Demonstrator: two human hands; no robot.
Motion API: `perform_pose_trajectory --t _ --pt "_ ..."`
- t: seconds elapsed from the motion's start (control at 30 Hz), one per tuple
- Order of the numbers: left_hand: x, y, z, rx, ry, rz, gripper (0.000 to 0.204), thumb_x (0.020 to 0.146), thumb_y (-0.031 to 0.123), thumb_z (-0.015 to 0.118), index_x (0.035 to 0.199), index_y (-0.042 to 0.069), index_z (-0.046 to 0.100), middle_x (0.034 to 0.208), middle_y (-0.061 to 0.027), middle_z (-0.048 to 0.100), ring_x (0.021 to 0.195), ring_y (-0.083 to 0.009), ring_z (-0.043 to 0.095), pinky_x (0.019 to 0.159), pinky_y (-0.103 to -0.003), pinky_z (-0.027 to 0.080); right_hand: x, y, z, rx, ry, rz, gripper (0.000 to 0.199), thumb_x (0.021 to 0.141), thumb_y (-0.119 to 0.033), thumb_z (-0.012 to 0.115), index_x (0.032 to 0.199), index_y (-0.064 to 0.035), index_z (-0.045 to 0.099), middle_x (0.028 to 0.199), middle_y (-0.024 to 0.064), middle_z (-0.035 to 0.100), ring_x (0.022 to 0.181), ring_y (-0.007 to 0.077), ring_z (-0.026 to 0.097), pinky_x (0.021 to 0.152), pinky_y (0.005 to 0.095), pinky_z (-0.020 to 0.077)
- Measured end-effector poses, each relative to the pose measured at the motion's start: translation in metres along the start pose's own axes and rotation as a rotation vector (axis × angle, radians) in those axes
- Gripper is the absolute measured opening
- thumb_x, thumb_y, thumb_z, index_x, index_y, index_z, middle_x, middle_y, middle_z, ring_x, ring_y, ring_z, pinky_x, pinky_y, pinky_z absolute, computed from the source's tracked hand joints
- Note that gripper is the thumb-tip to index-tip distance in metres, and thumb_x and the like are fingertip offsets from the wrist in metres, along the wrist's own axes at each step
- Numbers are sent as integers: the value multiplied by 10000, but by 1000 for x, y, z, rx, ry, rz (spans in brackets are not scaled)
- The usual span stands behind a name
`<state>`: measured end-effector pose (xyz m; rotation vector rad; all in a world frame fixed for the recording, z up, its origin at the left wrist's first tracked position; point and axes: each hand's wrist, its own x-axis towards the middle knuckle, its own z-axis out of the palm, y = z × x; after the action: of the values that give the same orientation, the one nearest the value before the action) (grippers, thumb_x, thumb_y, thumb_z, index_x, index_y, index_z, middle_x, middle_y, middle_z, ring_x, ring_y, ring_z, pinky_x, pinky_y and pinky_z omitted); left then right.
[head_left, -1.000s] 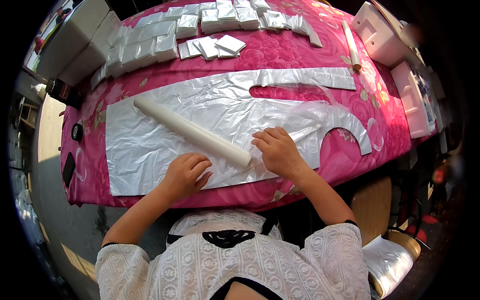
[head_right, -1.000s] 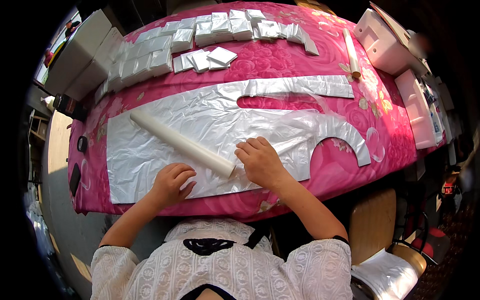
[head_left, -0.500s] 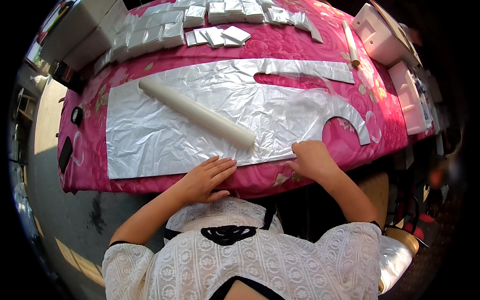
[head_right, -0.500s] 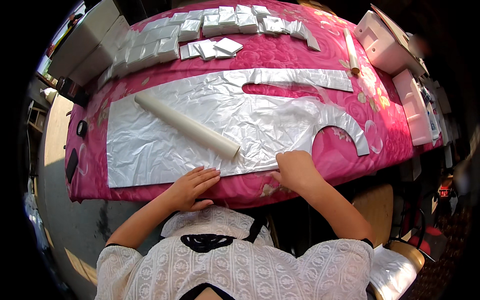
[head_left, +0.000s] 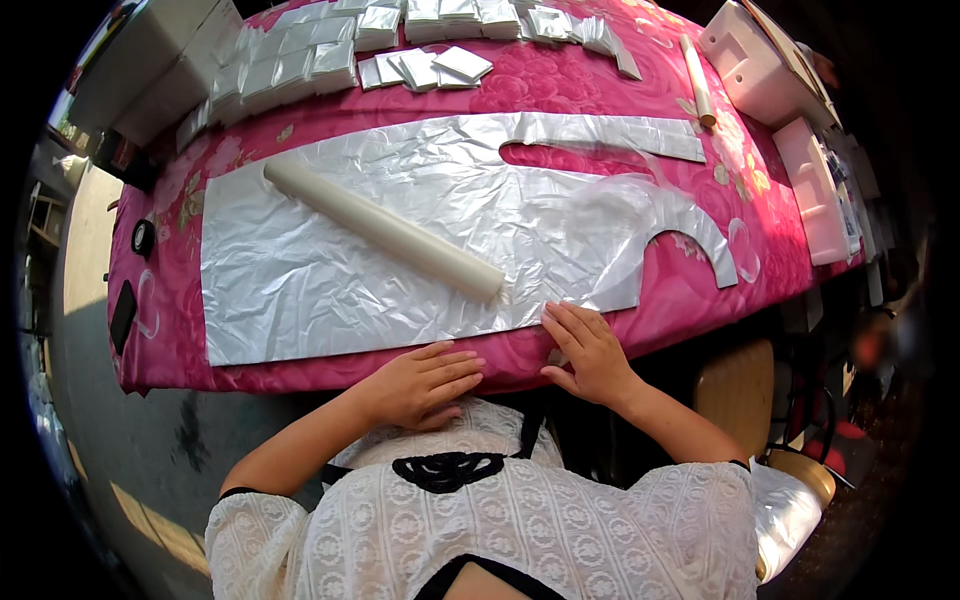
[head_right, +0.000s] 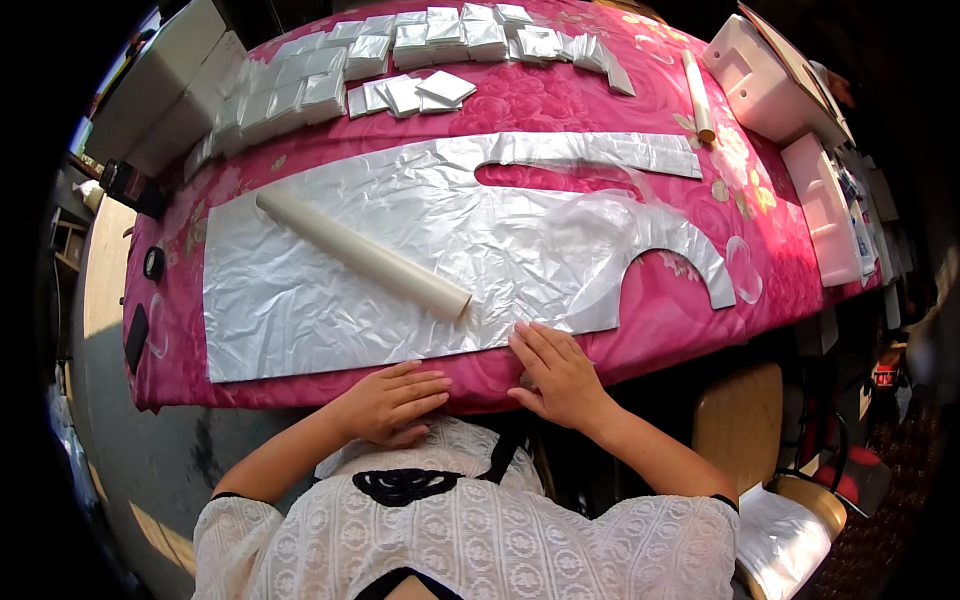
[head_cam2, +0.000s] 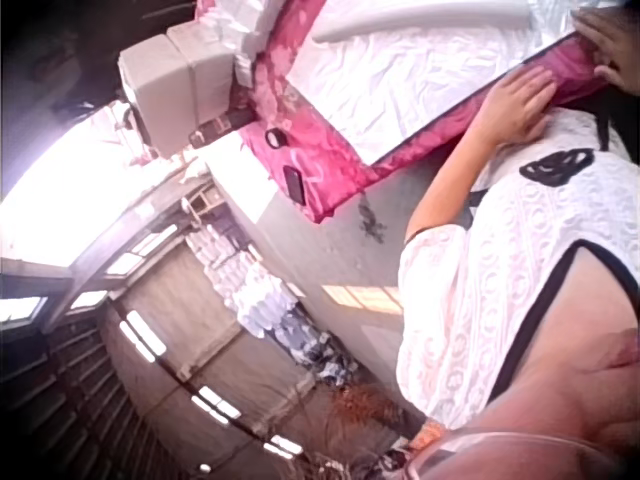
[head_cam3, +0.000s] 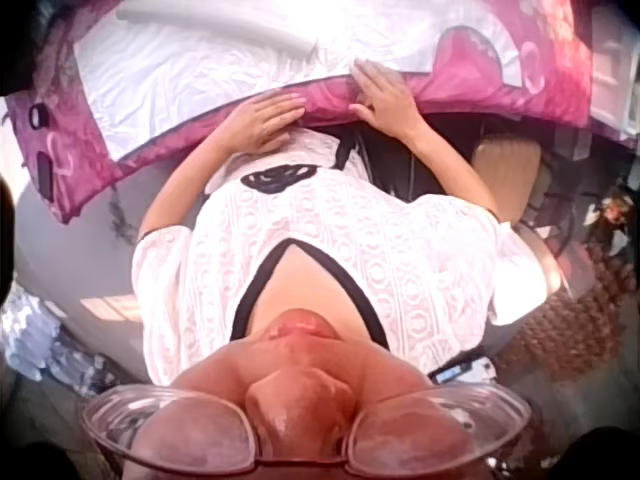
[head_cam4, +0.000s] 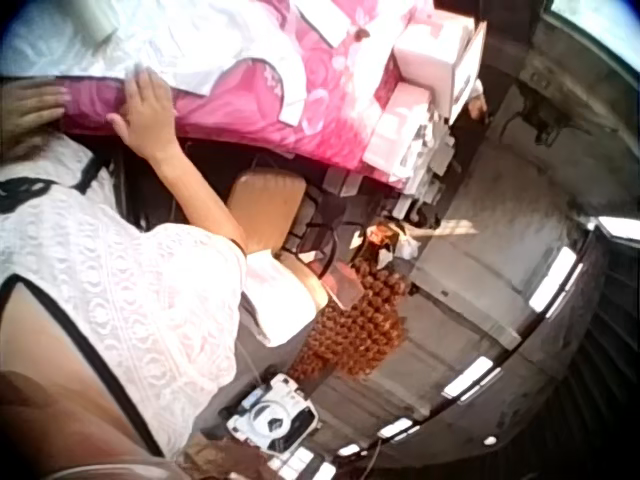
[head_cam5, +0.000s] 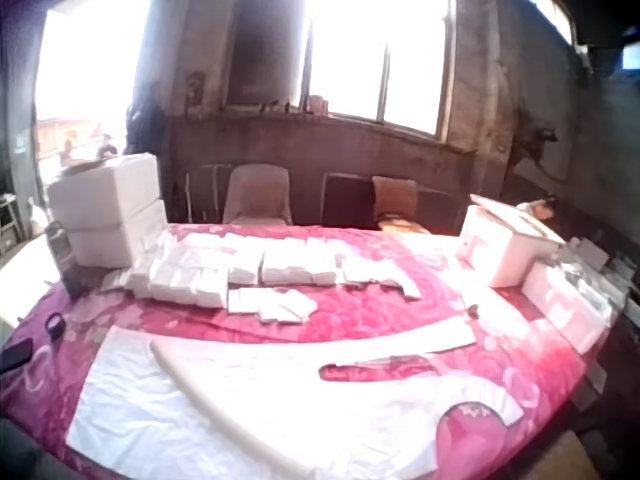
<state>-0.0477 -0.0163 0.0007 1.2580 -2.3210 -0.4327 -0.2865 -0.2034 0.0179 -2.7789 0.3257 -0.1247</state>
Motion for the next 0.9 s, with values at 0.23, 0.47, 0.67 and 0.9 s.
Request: perform_pose_trajectory --t 0.23,0.47,0.67,0.9 --pt "16 -9 -10 -2 53 -35 490 773 241 639 1197 26 518 1262 -137 518 1156 -279 513 987 -442 386 38 -8 -3 54 -23 -121 633 787 -346 618 1293 -20 423 1378 181 369 1283 327 342 1047 431 290" --pt "16 -37 -64 269 340 -434 498 707 12 603 1197 43 520 1305 -143 474 1222 -293 444 1023 -451 329 92 88 -29 -324 74 -80 598 838 -427 543 1291 -51 438 1391 147 370 1316 287 305 1093 417 215" --pt "21 -81 -74 439 378 -646 601 697 -77 533 1276 69 466 1438 -158 289 1329 -364 270 1037 -546 247 36 197 -75 -604 166 673 622 840 -431 530 1279 2 445 1338 194 426 1261 333 363 1066 452 232" --pt "28 -89 -65 510 136 -658 455 705 -109 510 1131 53 519 1381 -143 375 1295 -315 341 1011 -628 232 -10 164 -92 -435 501 769 433 835 -164 537 1217 34 484 1276 205 478 1202 353 425 1011 434 332"
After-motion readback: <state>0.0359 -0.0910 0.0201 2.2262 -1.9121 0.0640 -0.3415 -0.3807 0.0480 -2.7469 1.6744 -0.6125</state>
